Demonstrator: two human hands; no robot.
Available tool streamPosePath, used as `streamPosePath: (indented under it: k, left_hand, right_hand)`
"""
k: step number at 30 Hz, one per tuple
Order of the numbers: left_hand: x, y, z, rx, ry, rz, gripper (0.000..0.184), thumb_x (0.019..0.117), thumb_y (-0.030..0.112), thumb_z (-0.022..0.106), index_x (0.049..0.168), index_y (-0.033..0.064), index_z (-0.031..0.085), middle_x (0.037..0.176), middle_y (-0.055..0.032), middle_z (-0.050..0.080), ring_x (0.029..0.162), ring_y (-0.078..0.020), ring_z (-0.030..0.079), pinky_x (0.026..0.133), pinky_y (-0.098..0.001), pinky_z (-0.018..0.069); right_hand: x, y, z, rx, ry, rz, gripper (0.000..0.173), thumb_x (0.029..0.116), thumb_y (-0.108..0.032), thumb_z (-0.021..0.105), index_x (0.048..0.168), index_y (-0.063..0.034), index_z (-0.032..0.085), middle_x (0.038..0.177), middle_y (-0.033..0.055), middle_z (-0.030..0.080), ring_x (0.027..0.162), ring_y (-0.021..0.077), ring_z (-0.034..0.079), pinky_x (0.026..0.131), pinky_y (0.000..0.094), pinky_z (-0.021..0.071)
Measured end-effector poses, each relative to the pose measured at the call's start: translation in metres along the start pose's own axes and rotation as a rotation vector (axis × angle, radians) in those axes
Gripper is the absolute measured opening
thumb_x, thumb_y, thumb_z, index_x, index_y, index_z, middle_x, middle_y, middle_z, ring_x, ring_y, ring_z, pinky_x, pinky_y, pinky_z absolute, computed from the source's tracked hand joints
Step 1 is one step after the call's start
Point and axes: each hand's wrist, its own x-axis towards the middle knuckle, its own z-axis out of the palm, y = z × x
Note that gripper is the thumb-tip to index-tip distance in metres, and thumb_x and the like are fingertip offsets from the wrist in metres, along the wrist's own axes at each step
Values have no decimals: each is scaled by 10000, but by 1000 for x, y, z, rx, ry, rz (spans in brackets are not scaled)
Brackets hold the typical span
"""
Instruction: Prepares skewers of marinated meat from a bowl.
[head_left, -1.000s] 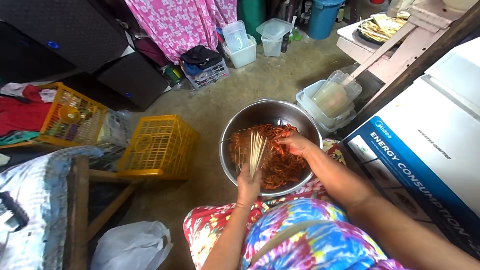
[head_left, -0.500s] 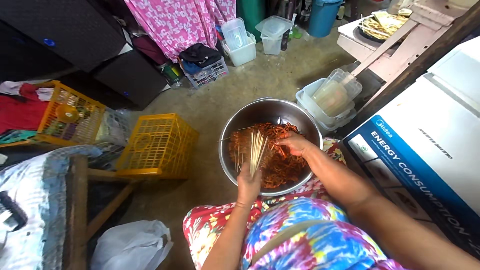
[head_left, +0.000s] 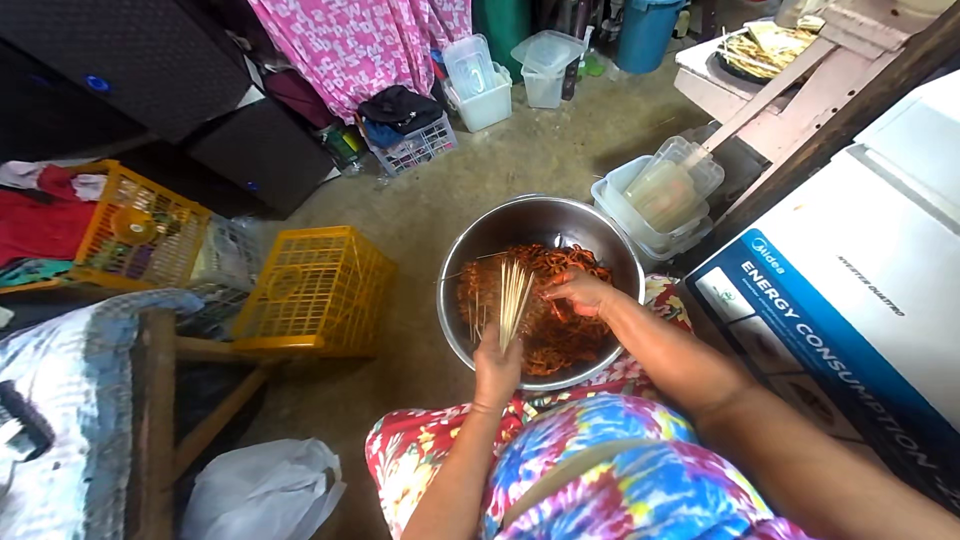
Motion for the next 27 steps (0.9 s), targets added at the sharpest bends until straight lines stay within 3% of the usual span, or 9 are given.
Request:
streamPosePath:
  k: [3,6,10,13,16,18,27]
  left_hand:
    - [0,2,1,-4,9,-16,235,904,10,566,1136,-29,571,749,3,628,553,-63,597,535,-247,543]
    - [1,3,3,-39,67,-21,233,915,5,565,1143,-43,562,733,2,629,545,-65,602,529,-239,544]
    - [1,4,2,-13,122,-27,235,930,10,565,1153,-52,527,724,-9,610,546,-75,599,530,-254,543]
    - [1,3,2,-5,106,-25,241,932,9,558,1163,-54,531,721,-6,614,537,-67,593,519,-244,535]
    - [1,4,1,-8,54,-26,240,931,12,558,1164,-45,546,721,6,615,540,-56,591,527,-234,536]
    - [0,5,1,0,21,-30,261,919,15,565,1172,-47,553,736,-3,625,553,-62,599,536,-243,541]
    - [1,4,0,13,-22,-22,245,918,19,576,1155,-42,560,772,-11,632,568,-61,600,547,-240,542]
  right_hand:
    - [1,1,1,-40,-18,21,60,999,-49,608,1008,-9,652,856,27,668,700,92,630,679,266,557]
    - [0,2,-3,-121,-98,-60,55,947,13,631,987,3,666,896,19,675,813,85,635,801,282,548]
    - [-1,3,-12,-109,-88,-138,317,823,113,624,1130,37,637,828,5,648,742,76,606,745,269,539]
    - [-4,-4,-14,84,63,-152,303,913,115,490,1192,43,583,879,53,654,760,136,636,759,323,561]
    - [-1,-5,-12,240,141,-176,173,983,70,480,1083,-9,597,907,63,669,783,174,663,774,371,584]
    - [0,-6,-8,280,175,-176,151,972,81,524,1027,-28,612,875,48,660,746,158,652,730,345,582]
    - [6,-1,-6,237,231,-183,200,901,134,603,1030,-16,632,911,55,658,759,139,625,713,326,555]
